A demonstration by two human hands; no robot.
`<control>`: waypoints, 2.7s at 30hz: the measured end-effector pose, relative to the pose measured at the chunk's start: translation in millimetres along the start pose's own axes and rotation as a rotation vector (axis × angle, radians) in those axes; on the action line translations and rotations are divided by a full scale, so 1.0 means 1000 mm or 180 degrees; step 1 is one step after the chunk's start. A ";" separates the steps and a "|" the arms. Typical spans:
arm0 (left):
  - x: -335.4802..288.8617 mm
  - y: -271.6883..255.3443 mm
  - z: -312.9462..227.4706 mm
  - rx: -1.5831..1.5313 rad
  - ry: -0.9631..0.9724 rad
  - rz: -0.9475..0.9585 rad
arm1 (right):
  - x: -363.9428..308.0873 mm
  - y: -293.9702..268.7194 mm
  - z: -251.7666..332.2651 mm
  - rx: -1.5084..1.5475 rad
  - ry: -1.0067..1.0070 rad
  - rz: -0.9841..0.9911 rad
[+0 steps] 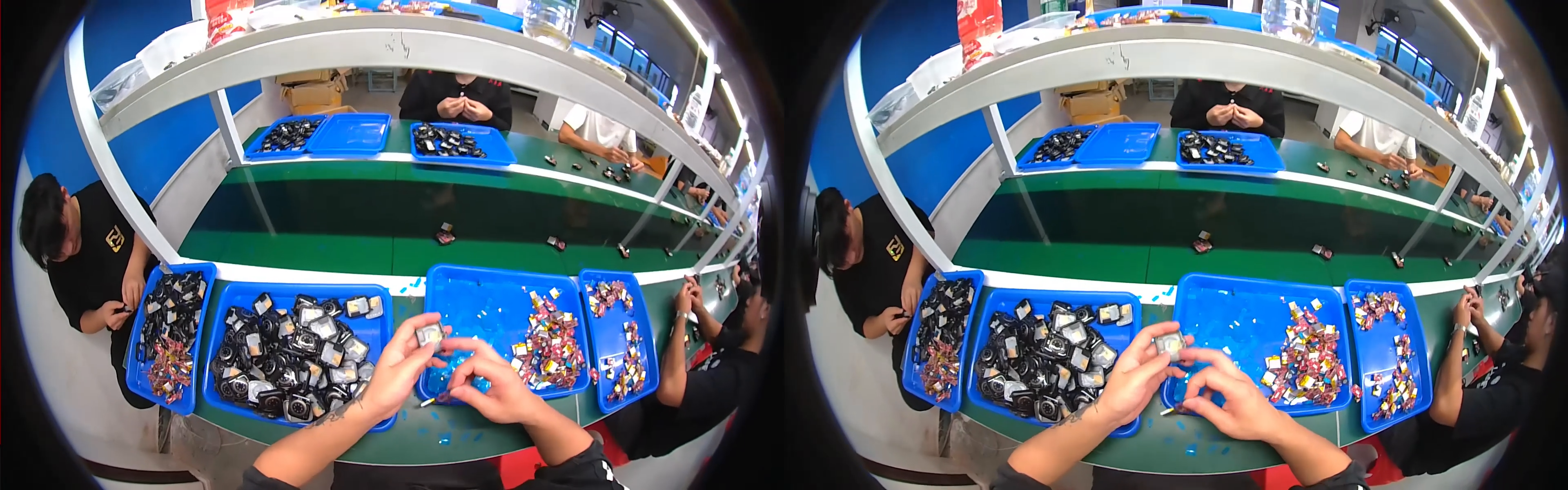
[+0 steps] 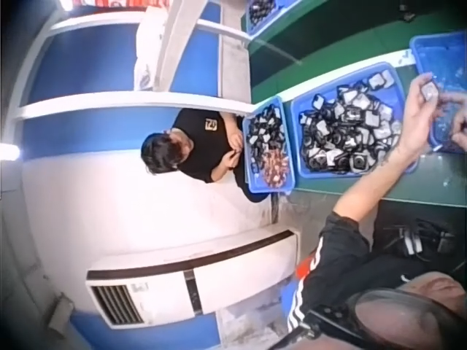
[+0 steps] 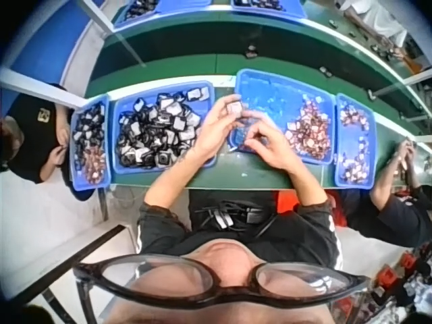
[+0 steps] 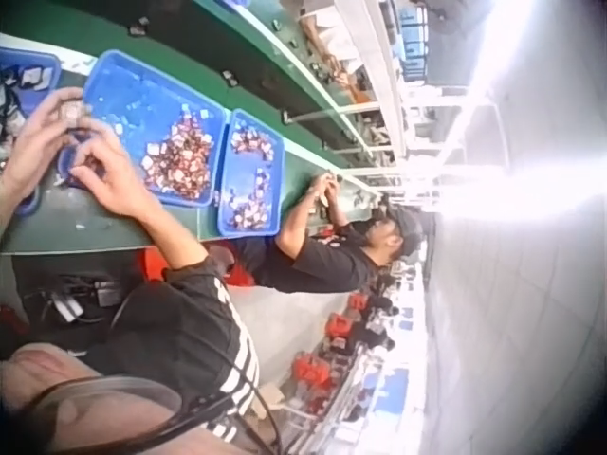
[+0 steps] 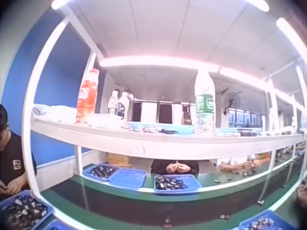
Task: The recorder is assembling small electronic housing components on a production line.
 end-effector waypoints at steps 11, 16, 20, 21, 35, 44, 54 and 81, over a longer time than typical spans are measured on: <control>-0.014 0.009 0.005 0.2316 0.1083 0.0274 | -0.014 0.007 -0.012 0.1711 0.0899 -0.0938; -0.011 0.010 0.003 0.2360 0.1032 0.0303 | -0.015 0.008 -0.009 0.1709 0.1153 -0.0975; -0.011 0.010 -0.001 0.2733 0.1170 0.0033 | -0.007 0.007 -0.014 0.1766 0.1352 -0.0740; -0.011 0.012 -0.002 0.2894 0.1235 0.0043 | -0.008 0.007 -0.015 0.1758 0.1405 -0.0785; -0.021 0.013 0.004 0.3855 0.1843 0.0270 | -0.018 0.001 -0.018 0.1911 0.1556 -0.0071; -0.013 0.012 0.002 0.3749 0.1565 0.0249 | -0.017 0.003 -0.020 0.1672 0.1476 -0.0144; -0.020 0.009 0.008 0.3866 0.1600 0.0174 | -0.020 0.002 -0.020 0.0858 0.1353 -0.0023; -0.012 0.008 0.003 0.2021 0.0869 -0.0100 | 0.015 -0.002 -0.004 -0.0439 0.0360 -0.1149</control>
Point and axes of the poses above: each hand's wrist, its own x-axis towards the middle knuckle, its own y-axis out of the palm, z = x × y, the point moved 1 cm from there along x, towards the middle knuckle, and after that the axes turned 8 degrees about -x, right-handed, at the moved point
